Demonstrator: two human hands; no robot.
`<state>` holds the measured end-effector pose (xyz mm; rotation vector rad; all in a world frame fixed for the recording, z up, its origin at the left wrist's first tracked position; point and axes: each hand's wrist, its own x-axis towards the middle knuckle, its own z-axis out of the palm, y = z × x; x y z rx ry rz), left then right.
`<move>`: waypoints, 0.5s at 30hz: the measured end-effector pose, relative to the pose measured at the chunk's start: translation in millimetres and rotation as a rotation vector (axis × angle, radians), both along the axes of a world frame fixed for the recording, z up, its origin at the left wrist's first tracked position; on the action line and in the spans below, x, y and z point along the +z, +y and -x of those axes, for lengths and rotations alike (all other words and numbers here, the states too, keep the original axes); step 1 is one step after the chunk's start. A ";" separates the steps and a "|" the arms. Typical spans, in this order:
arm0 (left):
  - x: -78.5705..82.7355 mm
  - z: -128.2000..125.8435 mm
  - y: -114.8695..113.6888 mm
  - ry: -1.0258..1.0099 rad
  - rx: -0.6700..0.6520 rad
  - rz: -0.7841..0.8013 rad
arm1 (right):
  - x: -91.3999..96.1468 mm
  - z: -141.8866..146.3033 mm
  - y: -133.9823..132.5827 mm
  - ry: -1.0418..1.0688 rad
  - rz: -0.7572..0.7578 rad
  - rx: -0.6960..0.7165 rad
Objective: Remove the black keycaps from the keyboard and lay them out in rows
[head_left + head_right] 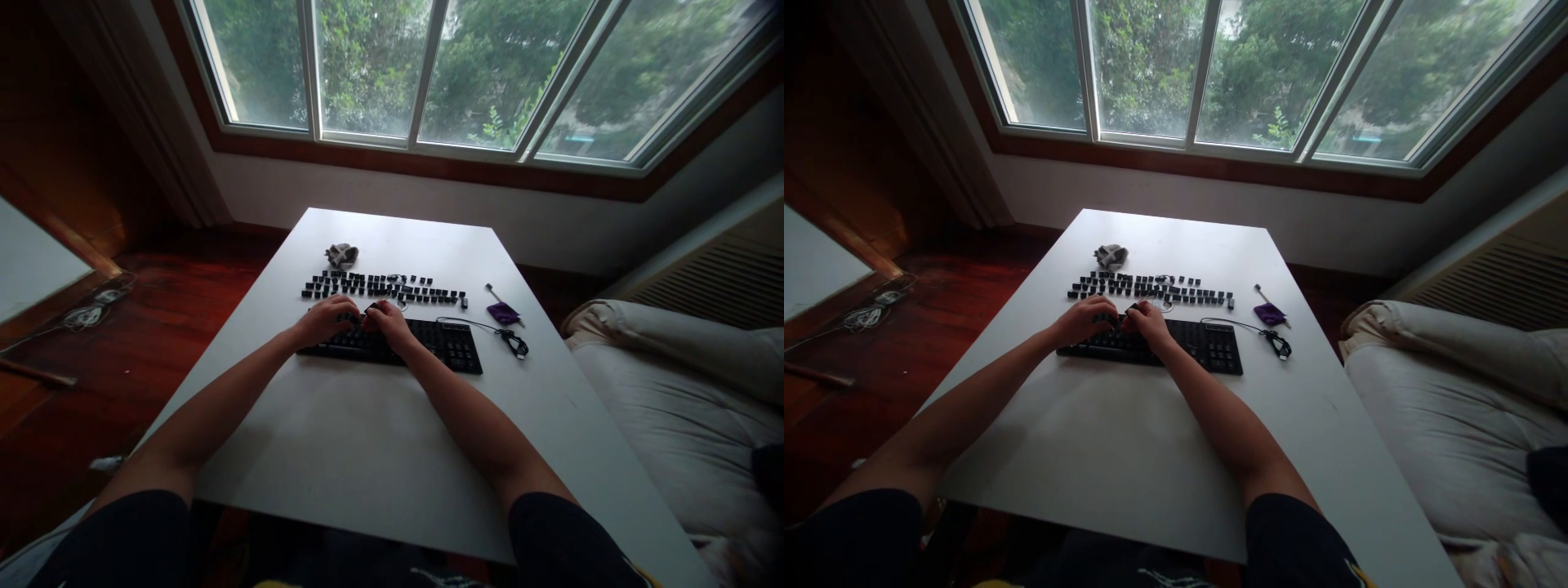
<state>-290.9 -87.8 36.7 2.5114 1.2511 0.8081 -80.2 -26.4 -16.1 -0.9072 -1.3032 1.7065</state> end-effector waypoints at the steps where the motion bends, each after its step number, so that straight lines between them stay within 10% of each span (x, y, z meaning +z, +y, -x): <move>1: -1.5 1.3 3.3 -0.015 0.044 0.001 | -1.1 -0.2 0.1 0.004 0.000 -0.013; 8: -25.8 18.7 37.9 0.123 0.473 -0.048 | -8.1 -0.8 -5.7 -0.009 -0.105 -0.031; 15: -34.7 10.1 61.2 0.207 0.582 -0.080 | -5.5 -2.4 -9.5 -0.031 -0.110 -0.036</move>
